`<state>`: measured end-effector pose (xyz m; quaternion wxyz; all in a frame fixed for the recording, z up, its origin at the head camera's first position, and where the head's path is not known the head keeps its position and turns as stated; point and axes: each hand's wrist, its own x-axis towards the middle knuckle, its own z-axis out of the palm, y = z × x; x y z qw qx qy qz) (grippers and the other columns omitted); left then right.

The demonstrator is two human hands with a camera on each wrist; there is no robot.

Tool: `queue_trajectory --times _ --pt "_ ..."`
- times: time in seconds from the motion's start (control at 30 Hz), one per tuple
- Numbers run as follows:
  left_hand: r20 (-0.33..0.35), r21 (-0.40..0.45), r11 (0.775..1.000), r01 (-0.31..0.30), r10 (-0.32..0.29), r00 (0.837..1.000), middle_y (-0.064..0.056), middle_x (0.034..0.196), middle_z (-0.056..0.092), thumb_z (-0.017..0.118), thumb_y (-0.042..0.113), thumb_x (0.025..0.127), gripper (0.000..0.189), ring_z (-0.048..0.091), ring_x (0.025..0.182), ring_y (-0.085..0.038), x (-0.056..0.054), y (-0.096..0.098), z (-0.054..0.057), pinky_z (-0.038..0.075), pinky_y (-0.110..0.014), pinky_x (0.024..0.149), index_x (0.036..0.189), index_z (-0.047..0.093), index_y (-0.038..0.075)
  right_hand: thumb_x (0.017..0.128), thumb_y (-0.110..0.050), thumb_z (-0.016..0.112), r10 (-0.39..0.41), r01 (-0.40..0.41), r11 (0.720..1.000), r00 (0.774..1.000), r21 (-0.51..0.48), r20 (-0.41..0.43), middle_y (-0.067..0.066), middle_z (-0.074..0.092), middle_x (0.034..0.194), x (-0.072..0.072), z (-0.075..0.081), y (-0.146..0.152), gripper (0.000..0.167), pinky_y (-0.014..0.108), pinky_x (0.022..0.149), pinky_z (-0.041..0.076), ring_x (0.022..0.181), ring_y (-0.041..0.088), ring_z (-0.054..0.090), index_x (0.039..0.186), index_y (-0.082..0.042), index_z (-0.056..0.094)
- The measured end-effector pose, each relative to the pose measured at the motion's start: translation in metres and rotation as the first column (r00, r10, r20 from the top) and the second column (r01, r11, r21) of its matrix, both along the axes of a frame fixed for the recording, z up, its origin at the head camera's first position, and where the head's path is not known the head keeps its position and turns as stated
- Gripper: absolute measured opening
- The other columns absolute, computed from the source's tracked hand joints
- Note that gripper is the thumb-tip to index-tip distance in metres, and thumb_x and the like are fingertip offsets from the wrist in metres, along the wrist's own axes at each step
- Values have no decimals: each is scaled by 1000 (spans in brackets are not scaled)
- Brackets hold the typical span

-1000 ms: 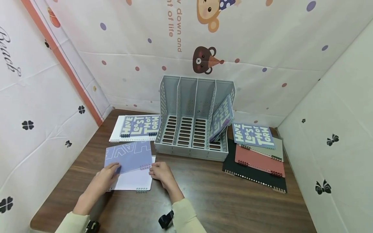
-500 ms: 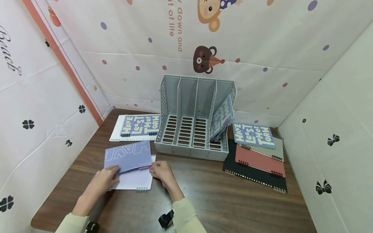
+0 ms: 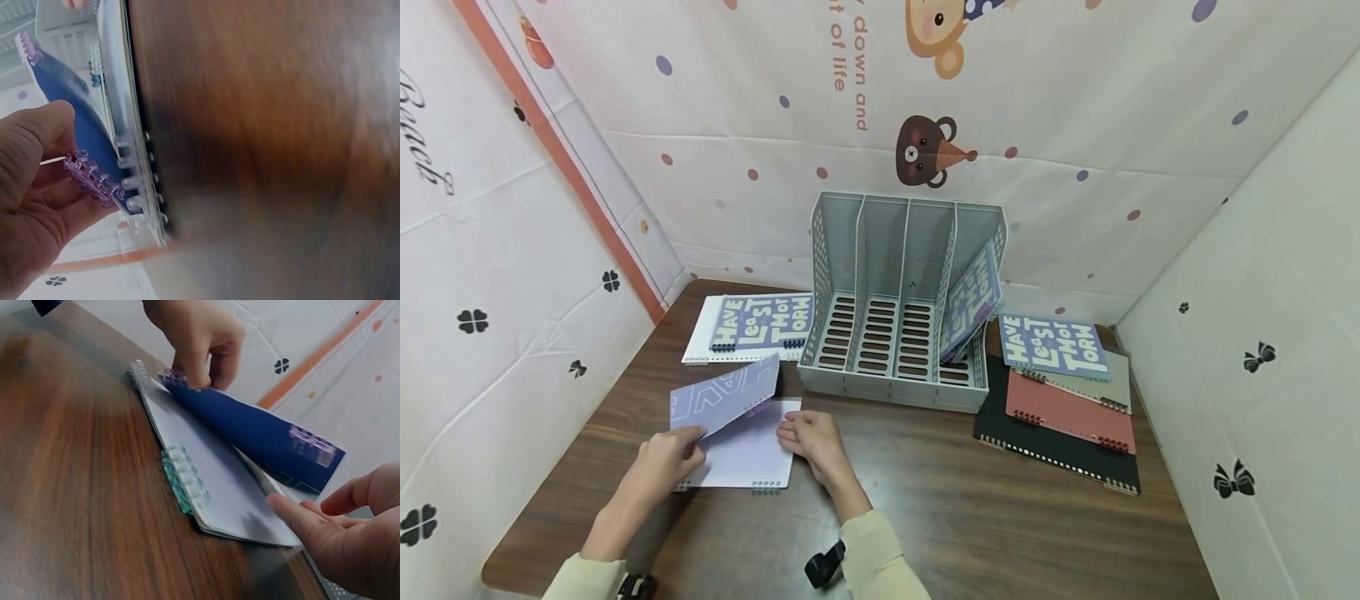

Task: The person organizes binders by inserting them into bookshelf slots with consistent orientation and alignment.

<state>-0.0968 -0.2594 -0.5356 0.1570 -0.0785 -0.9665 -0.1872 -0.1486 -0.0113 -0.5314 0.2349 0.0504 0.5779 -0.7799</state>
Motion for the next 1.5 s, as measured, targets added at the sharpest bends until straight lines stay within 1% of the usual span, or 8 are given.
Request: queue_trajectory --times 0.23,0.43,0.57,0.7,0.83,1.03,1.27,1.5 --pt "-177 49 999 11 -3 984 -4 67 61 66 -7 68 15 47 54 -19 1 21 -2 44 -42 46 79 70 4 101 3 46 4 -7 999 999 -50 -51 39 58 129 3 2 -12 38 40 92 56 118 46 62 134 21 49" --pt "-260 103 995 2 25 965 -9 77 73 70 -7 66 28 59 56 -20 5 47 -6 50 -42 48 91 79 2 98 -2 56 31 -36 998 995 -49 -94 35 61 126 6 2 -19 40 42 94 55 115 41 65 133 17 52" --pt "-246 125 992 -18 49 968 -9 75 72 71 -7 66 28 56 55 -18 6 61 -7 49 -40 46 92 80 2 95 1 54 34 -43 996 993 -75 -113 32 62 128 7 1 -20 44 44 98 52 116 38 64 135 18 49" --pt "-235 145 989 -38 72 969 -9 73 70 72 -6 66 28 53 55 -17 5 72 -9 47 -39 46 92 80 2 90 5 54 18 -29 996 992 -84 -123 32 59 133 5 2 -19 50 36 96 54 114 28 63 137 20 45" --pt "-234 164 985 -51 89 968 -12 80 75 72 -7 67 29 62 57 -22 4 82 -9 51 -43 48 94 80 1 89 6 54 6 -18 995 992 -93 -125 33 60 130 3 4 -17 51 33 93 55 106 23 64 137 20 44" --pt "-226 181 981 -67 108 968 -15 90 77 72 -6 69 29 73 70 -34 3 94 -10 55 -47 53 97 80 -2 90 7 54 7 -19 996 991 -89 -134 34 60 129 1 8 -12 51 42 98 53 105 25 65 137 21 43" --pt "-232 157 985 -66 102 967 -14 89 77 72 -5 70 29 73 69 -37 2 101 -10 54 -49 52 97 80 -2 96 1 56 -14 0 995 989 -98 -147 39 58 129 -1 9 -11 46 47 102 50 119 41 62 135 23 45" --pt "-210 142 989 -49 78 975 -12 89 77 72 -4 71 27 72 67 -33 5 109 -8 54 -47 51 97 80 -1 98 1 55 -55 48 998 986 -50 -156 37 63 122 -2 9 -9 37 37 90 57 111 36 67 128 22 53"
